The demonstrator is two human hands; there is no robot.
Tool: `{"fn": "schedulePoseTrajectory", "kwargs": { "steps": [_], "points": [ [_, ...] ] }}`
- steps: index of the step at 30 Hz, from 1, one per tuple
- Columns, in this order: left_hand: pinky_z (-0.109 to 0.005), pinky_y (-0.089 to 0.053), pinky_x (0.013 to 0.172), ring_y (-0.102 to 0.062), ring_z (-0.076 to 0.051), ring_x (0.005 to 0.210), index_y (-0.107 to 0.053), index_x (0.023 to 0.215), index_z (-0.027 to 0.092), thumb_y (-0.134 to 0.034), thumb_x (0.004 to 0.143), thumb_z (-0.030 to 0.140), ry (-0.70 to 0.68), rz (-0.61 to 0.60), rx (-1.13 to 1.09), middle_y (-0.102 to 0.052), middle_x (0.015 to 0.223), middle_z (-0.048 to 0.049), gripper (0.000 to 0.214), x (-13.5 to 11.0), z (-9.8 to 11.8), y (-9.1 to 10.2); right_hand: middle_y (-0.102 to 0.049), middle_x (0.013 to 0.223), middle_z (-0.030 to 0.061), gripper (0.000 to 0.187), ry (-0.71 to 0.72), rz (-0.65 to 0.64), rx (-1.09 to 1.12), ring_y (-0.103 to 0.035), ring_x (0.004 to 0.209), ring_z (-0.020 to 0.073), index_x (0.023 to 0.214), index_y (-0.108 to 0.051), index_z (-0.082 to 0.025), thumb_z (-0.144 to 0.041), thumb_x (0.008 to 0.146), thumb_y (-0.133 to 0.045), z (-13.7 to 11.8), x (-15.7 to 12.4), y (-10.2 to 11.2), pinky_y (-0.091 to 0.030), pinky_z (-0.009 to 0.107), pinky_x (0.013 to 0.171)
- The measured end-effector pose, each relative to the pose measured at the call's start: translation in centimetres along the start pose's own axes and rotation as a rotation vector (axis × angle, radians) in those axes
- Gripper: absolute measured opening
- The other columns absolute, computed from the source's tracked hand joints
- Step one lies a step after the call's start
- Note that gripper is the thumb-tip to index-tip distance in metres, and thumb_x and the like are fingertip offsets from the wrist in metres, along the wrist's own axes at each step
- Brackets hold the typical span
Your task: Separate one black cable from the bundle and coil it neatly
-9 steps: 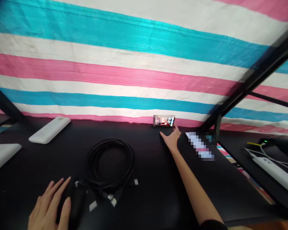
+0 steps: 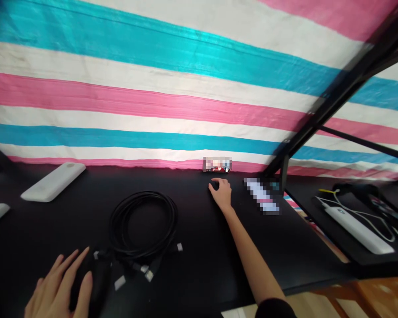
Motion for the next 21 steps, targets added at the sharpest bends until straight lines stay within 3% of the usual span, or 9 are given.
{"fn": "schedulePoseTrajectory", "kwargs": {
  "steps": [2,8,10,13,15,18,21],
  "points": [
    [-0.055,-0.025,0.112,-0.036,-0.033,0.138,-0.041,0.138,0.022,-0.041,0.090,0.033,-0.024,-0.035,0.010,-0.050,0.139,-0.0142,0.049,-0.1,-0.2,-0.2,-0.065,0.106,0.0092,0.024,0.009,-0.045,0.006,-0.057,0.105,0.0296,0.097,-0.065,-0.025,-0.040,0.084,-0.052,-1.6,-0.9,-0.2,-0.041,0.043,0.091],
    [-0.050,-0.024,0.114,-0.041,-0.028,0.135,-0.043,0.135,0.022,-0.037,0.092,0.037,-0.066,-0.078,-0.115,-0.056,0.135,-0.0116,0.046,0.1,-0.4,-0.3,-0.069,0.072,-0.0034,0.043,-0.017,-0.248,0.124,-0.066,0.080,0.0206,0.100,-0.069,-0.032,-0.056,0.092,-0.034,-9.5,-5.7,-2.5,-0.040,0.037,0.087],
    [-0.049,-0.026,0.114,-0.042,-0.026,0.135,-0.041,0.136,0.024,-0.034,0.094,0.040,-0.012,-0.140,-0.193,-0.056,0.136,-0.0099,0.045,1.2,-0.4,-0.1,-0.067,0.072,-0.0045,0.041,-0.002,-0.377,0.185,-0.065,0.081,0.0202,0.103,-0.069,-0.032,-0.059,0.087,-0.044,-12.0,-7.0,-3.2,-0.034,0.039,0.092],
    [-0.041,-0.039,0.106,-0.047,-0.022,0.131,-0.035,0.139,0.019,-0.023,0.096,0.044,0.051,-0.345,-0.264,-0.054,0.139,-0.0119,0.051,5.2,-0.1,-0.1,-0.065,0.073,-0.0054,0.040,0.036,-0.458,0.170,-0.063,0.080,0.0200,0.106,-0.068,-0.031,-0.054,0.074,-0.064,-14.4,-7.4,-3.8,-0.029,0.042,0.093],
    [-0.039,-0.041,0.103,-0.051,-0.023,0.126,-0.034,0.141,0.016,-0.022,0.095,0.045,-0.023,-0.556,-0.061,-0.055,0.136,-0.0130,0.055,8.8,0.6,-0.7,-0.064,0.074,-0.0060,0.041,0.047,-0.467,0.152,-0.062,0.079,0.0196,0.105,-0.069,-0.031,-0.045,0.067,-0.072,-15.2,-7.1,-4.1,-0.027,0.042,0.091],
    [-0.049,-0.042,0.097,-0.053,-0.037,0.120,-0.046,0.133,0.011,-0.039,0.088,0.047,-0.039,-0.618,0.051,-0.057,0.130,-0.0199,0.058,14.2,1.9,-2.2,-0.063,0.075,-0.0056,0.035,0.035,-0.435,0.155,-0.061,0.080,0.0194,0.098,-0.071,-0.030,-0.036,0.065,-0.074,-15.6,-6.5,-4.7,-0.026,0.040,0.090],
    [-0.051,-0.047,0.088,-0.061,-0.040,0.107,-0.053,0.124,0.013,-0.048,0.082,0.051,-0.052,-0.681,0.090,-0.064,0.119,-0.0202,0.056,17.2,3.0,-3.8,-0.065,0.078,-0.0044,0.028,0.010,-0.378,0.172,-0.061,0.084,0.0198,0.094,-0.072,-0.029,-0.035,0.067,-0.073,-15.7,-6.1,-5.1,-0.026,0.039,0.088]
  ]
}}
Point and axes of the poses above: each hand's wrist, its own x-axis towards the middle knuckle, its own y-axis out of the back of the hand, z = x × y, the point moved 2 cm from there along x, towards the middle knuckle
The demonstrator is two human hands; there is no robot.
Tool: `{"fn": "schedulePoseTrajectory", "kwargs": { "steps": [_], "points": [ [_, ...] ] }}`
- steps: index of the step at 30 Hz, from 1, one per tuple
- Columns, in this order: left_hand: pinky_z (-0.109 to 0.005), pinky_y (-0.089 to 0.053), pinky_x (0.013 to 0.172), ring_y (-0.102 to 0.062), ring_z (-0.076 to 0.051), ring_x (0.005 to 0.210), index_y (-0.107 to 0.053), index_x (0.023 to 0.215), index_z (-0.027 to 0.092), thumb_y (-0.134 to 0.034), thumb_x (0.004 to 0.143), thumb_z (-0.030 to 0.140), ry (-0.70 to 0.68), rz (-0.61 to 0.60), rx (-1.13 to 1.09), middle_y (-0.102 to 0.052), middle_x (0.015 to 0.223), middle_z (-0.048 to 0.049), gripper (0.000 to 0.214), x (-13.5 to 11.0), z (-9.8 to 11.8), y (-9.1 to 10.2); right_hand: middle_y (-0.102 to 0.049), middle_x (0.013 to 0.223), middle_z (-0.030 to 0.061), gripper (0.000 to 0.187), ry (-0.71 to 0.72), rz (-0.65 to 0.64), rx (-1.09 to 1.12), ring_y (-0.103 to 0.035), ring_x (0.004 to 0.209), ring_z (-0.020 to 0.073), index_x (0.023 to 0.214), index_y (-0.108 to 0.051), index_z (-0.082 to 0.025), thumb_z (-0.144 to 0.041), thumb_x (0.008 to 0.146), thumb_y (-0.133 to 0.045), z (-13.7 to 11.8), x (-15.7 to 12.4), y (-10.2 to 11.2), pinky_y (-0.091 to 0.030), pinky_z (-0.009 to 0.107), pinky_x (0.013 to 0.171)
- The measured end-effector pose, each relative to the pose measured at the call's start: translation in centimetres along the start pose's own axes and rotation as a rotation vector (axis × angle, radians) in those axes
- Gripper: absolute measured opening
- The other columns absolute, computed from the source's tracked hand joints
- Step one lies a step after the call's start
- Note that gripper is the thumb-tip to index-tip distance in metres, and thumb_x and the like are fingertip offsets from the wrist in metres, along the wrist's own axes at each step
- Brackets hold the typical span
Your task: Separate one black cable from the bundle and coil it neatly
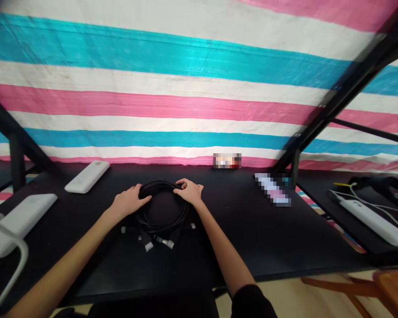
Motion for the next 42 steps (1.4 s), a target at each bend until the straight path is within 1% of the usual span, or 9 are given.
{"fn": "schedulePoseTrajectory", "kwargs": {
  "steps": [6,10,14,17,21,24,31,36,42],
  "points": [
    [-0.047,-0.050,0.083,-0.064,-0.035,0.103,-0.053,0.122,0.019,-0.058,0.079,0.047,0.003,-0.009,-0.024,-0.068,0.114,-0.0150,0.052,1.0,0.2,-0.3,-0.070,0.090,-0.0030,0.026,0.008,0.078,0.063,-0.062,0.082,0.0185,0.094,-0.073,-0.029,-0.039,0.070,-0.070,0.5,0.8,-0.1,-0.027,0.039,0.089],
    [-0.046,-0.051,0.084,-0.064,-0.025,0.097,-0.053,0.124,0.018,-0.060,0.085,0.042,0.006,0.003,-0.077,-0.067,0.109,-0.0095,0.046,1.1,-0.2,-0.5,-0.072,0.089,-0.0027,0.026,0.034,0.078,0.098,-0.061,0.078,0.0181,0.093,-0.073,-0.030,-0.046,0.075,-0.064,0.9,0.8,0.0,-0.027,0.041,0.091],
    [-0.045,-0.052,0.086,-0.063,-0.022,0.098,-0.052,0.127,0.019,-0.056,0.090,0.039,0.027,0.078,-0.141,-0.063,0.115,-0.0084,0.043,1.5,-0.8,-0.7,-0.073,0.090,-0.0012,0.032,0.063,0.070,0.135,-0.062,0.082,0.0202,0.098,-0.072,-0.029,-0.049,0.081,-0.054,1.0,0.5,0.1,-0.028,0.043,0.094],
    [-0.045,-0.053,0.086,-0.063,-0.021,0.098,-0.051,0.128,0.019,-0.055,0.091,0.038,0.055,0.144,-0.173,-0.063,0.115,-0.0087,0.042,1.5,-1.2,-1.0,-0.072,0.095,0.0010,0.036,0.106,0.056,0.111,-0.062,0.086,0.0233,0.105,-0.072,-0.030,-0.049,0.077,-0.060,1.2,0.3,-0.1,-0.029,0.045,0.094],
    [-0.044,-0.053,0.085,-0.063,-0.021,0.097,-0.053,0.126,0.018,-0.055,0.091,0.037,0.033,0.182,-0.204,-0.063,0.115,-0.0085,0.039,1.6,-1.3,-1.1,-0.069,0.099,0.0014,0.042,0.171,0.004,0.090,-0.060,0.097,0.0270,0.113,-0.069,-0.031,-0.038,0.072,-0.065,1.6,0.6,-0.8,-0.027,0.050,0.099],
    [-0.044,-0.053,0.085,-0.063,-0.021,0.097,-0.055,0.124,0.018,-0.055,0.091,0.038,-0.025,0.166,-0.224,-0.063,0.115,-0.0085,0.038,1.8,-1.5,-1.1,-0.068,0.103,0.0006,0.050,0.225,-0.009,0.201,-0.059,0.101,0.0249,0.116,-0.067,-0.030,-0.024,0.067,-0.061,2.3,1.2,-1.0,-0.032,0.047,0.101],
    [-0.041,-0.054,0.082,-0.064,-0.018,0.090,-0.059,0.118,0.018,-0.051,0.092,0.041,-0.176,0.026,-0.234,-0.066,0.107,-0.0065,0.035,2.1,-1.4,-0.8,-0.071,0.101,0.0022,0.036,0.235,0.022,0.258,-0.063,0.097,0.0232,0.100,-0.075,-0.028,-0.023,0.070,-0.056,3.8,2.5,0.0,-0.044,0.038,0.092],
    [-0.042,-0.054,0.082,-0.064,-0.020,0.093,-0.061,0.112,0.016,-0.055,0.091,0.040,-0.095,0.023,-0.085,-0.065,0.108,-0.0068,0.032,2.4,-2.5,0.0,-0.072,0.101,0.0038,0.040,0.213,0.083,0.188,-0.064,0.093,0.0207,0.099,-0.074,-0.024,-0.037,0.089,-0.037,4.0,2.5,1.0,-0.046,0.033,0.086],
    [-0.042,-0.053,0.083,-0.063,-0.020,0.096,-0.060,0.114,0.016,-0.056,0.090,0.037,-0.005,0.050,0.113,-0.064,0.113,-0.0080,0.032,2.9,-3.3,-0.2,-0.066,0.070,0.0037,0.028,0.054,0.241,-0.036,-0.059,0.069,0.0208,0.074,-0.068,-0.021,-0.038,0.082,-0.047,4.7,2.2,1.8,-0.039,0.031,0.065]
  ]
}}
Point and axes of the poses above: each hand's wrist, its own x-axis towards the middle knuckle, its own y-axis out of the back of the hand, z = x × y, the point moved 2 cm from there along x, towards the middle knuckle
